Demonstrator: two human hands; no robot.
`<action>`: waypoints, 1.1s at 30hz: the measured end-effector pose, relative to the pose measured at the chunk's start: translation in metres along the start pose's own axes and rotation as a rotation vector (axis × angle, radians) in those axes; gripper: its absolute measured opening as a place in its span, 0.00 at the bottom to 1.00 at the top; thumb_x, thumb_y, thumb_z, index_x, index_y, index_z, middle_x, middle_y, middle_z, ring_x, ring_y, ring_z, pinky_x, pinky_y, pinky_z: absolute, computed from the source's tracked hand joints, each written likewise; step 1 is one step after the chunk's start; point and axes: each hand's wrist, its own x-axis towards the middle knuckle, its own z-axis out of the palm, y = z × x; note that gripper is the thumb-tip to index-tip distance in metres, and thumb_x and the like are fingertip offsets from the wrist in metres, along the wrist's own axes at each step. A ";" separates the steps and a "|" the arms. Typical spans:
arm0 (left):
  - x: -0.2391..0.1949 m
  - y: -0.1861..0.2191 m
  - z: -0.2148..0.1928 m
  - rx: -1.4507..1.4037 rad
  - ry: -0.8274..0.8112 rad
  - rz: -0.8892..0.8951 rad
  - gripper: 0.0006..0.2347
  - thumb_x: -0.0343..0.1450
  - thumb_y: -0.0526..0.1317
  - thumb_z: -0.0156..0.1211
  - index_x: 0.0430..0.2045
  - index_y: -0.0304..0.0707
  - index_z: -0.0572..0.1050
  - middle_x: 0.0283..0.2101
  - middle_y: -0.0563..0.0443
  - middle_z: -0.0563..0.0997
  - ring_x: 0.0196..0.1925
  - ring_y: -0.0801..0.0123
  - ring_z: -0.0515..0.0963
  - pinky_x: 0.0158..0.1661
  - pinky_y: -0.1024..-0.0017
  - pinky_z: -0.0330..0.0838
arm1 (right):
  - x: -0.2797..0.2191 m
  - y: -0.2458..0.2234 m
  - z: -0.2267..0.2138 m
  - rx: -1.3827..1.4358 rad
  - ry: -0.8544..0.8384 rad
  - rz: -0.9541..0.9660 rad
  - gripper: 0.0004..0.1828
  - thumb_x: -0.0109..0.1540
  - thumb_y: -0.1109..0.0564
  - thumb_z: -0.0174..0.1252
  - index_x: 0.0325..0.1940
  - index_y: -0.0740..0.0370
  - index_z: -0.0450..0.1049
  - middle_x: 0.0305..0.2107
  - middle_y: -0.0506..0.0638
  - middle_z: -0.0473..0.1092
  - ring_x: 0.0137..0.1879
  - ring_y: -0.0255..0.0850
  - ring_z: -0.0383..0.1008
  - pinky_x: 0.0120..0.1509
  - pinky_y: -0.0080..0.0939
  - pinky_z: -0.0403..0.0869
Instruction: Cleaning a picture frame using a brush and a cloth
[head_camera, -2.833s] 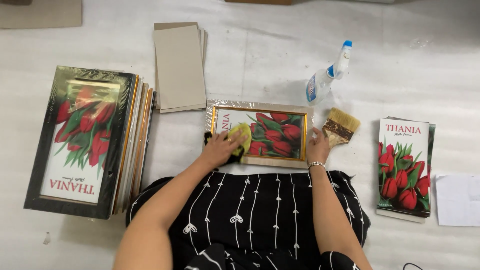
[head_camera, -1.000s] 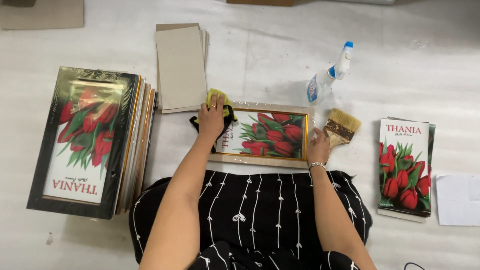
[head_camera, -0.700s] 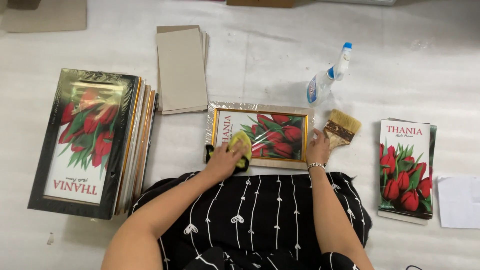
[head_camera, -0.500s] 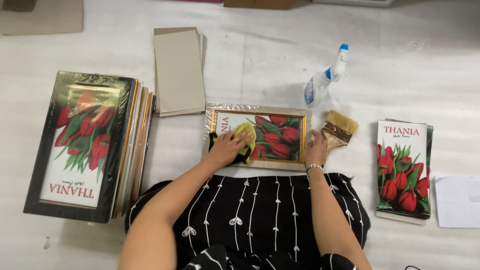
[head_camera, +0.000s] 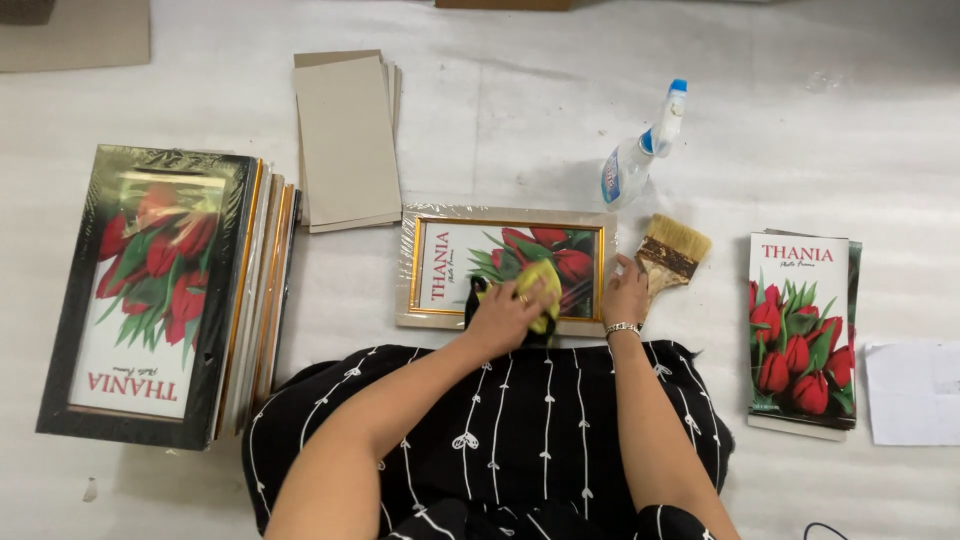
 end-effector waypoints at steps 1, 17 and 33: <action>-0.007 0.005 0.004 -0.023 0.021 0.072 0.19 0.63 0.41 0.57 0.50 0.54 0.75 0.58 0.53 0.77 0.51 0.43 0.74 0.41 0.54 0.70 | 0.001 0.001 0.000 0.002 0.000 0.013 0.18 0.71 0.58 0.49 0.64 0.41 0.68 0.50 0.54 0.67 0.58 0.57 0.72 0.61 0.58 0.71; 0.070 -0.012 0.037 0.035 -0.017 -0.104 0.17 0.69 0.40 0.52 0.53 0.56 0.74 0.62 0.56 0.75 0.52 0.44 0.73 0.43 0.53 0.70 | -0.005 -0.001 -0.002 0.007 0.027 -0.019 0.19 0.69 0.59 0.50 0.63 0.42 0.69 0.48 0.55 0.67 0.58 0.59 0.72 0.62 0.57 0.71; 0.101 -0.022 0.093 0.027 0.013 0.077 0.21 0.69 0.42 0.59 0.59 0.61 0.70 0.70 0.62 0.69 0.52 0.50 0.75 0.46 0.57 0.71 | 0.006 0.015 0.014 -0.003 0.058 -0.068 0.20 0.67 0.58 0.49 0.62 0.40 0.67 0.45 0.57 0.66 0.55 0.62 0.72 0.62 0.60 0.71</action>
